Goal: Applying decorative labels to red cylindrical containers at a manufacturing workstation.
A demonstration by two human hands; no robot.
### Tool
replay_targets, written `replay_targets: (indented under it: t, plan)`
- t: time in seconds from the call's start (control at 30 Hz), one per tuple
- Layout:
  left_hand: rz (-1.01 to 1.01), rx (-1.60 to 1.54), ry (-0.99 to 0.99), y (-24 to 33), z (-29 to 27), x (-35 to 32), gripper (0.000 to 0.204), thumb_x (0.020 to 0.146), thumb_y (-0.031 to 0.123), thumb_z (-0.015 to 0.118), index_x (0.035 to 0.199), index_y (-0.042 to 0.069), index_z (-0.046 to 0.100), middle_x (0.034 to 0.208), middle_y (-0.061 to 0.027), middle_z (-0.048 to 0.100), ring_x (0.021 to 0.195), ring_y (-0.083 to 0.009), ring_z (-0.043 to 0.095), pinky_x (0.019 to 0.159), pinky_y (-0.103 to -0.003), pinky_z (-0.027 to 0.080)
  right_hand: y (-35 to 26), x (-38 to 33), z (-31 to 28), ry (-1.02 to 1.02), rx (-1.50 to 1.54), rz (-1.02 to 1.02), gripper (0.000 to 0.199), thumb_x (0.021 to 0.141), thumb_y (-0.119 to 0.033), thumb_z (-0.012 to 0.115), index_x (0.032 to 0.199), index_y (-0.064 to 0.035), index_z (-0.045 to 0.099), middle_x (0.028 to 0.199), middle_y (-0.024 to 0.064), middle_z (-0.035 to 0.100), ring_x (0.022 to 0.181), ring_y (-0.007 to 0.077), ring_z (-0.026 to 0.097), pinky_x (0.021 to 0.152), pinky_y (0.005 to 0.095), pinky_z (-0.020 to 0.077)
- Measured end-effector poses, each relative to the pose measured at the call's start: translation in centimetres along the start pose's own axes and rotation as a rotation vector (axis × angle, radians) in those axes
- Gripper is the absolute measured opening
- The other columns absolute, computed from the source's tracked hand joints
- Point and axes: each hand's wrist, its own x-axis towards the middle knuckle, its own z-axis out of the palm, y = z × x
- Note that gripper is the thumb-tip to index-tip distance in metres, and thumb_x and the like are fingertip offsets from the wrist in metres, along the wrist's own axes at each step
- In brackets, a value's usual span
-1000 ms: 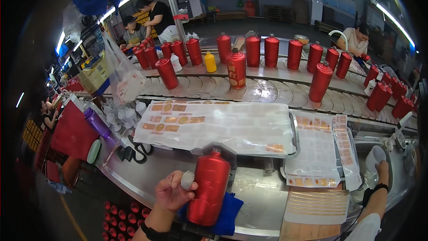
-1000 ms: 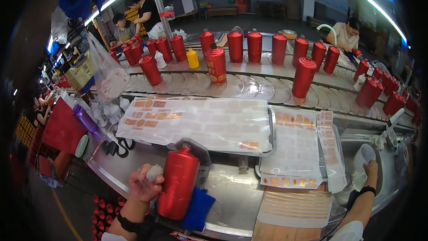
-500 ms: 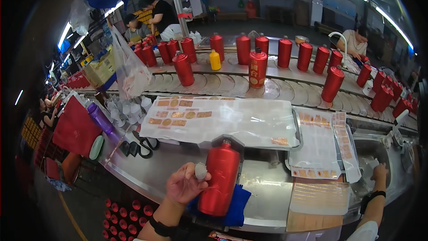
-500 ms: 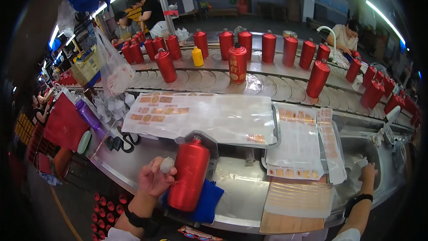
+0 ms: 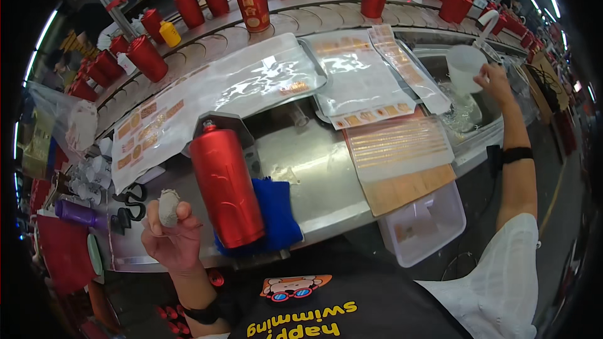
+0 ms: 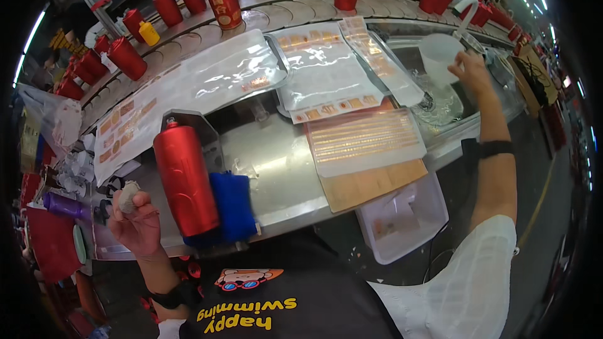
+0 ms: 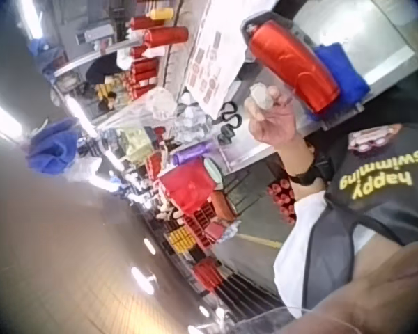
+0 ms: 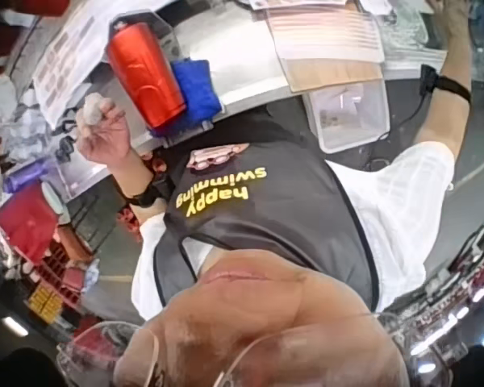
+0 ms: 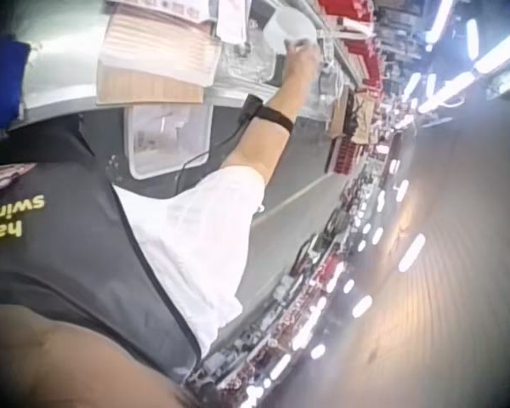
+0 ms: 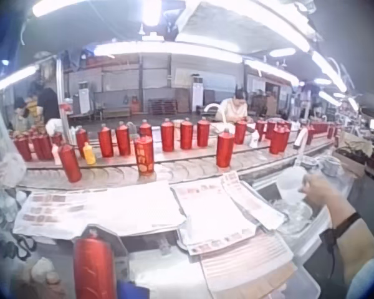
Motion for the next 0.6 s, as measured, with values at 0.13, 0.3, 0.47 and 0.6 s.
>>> replay_targets:
  t: [0.13,0.3,0.47,0.6]
  plan:
    - [0.015,0.135,0.025,-0.2,1.1,-0.7,0.017,0.088,0.016,0.059,0.08,0.005,0.049,0.107,-0.0239,0.055,0.101,-0.0337,0.05,0.079,-0.04,0.045,-6.8,2.7,-4.5,-0.062,0.054,0.017,0.032,0.077,-0.032,0.073,0.089,-0.0056,0.059,0.085,0.0131,0.056,0.086,0.0309,0.052,0.079,0.0405,0.0419]
    - [-0.085,0.227,-0.004,0.3,2.1,-2.0,0.016,0.086,0.011,0.06,0.08,0.004,0.046,0.1,-0.018,0.051,0.105,-0.0337,0.048,0.08,-0.038,0.047,-15.6,5.9,-6.1,-0.015,0.208,-0.239,0.032,0.078,-0.028,0.074,0.089,-0.0027,0.058,0.082,0.0074,0.053,0.084,0.0226,0.052,0.075,0.0347,0.0418]
    - [-0.013,0.281,0.045,1.5,1.9,-4.4,0.023,0.086,0.016,0.064,0.08,-0.001,0.05,0.101,-0.0323,0.056,0.107,-0.041,0.054,0.085,-0.045,0.054,-25.1,9.3,-6.2,-0.017,0.303,-0.484,0.036,0.078,-0.032,0.075,0.089,-0.0024,0.057,0.086,0.0084,0.053,0.085,0.0232,0.051,0.075,0.0354,0.0419]
    - [0.035,0.418,0.138,3.2,1.5,-6.6,0.024,0.083,0.024,0.068,0.078,0.003,0.057,0.094,-0.0317,0.062,0.093,-0.039,0.061,0.079,-0.042,0.051,-32.0,11.6,-6.9,0.075,0.313,-0.688,0.035,0.078,-0.033,0.075,0.089,-0.0035,0.058,0.087,0.0097,0.053,0.087,0.025,0.053,0.075,0.0372,0.0426]
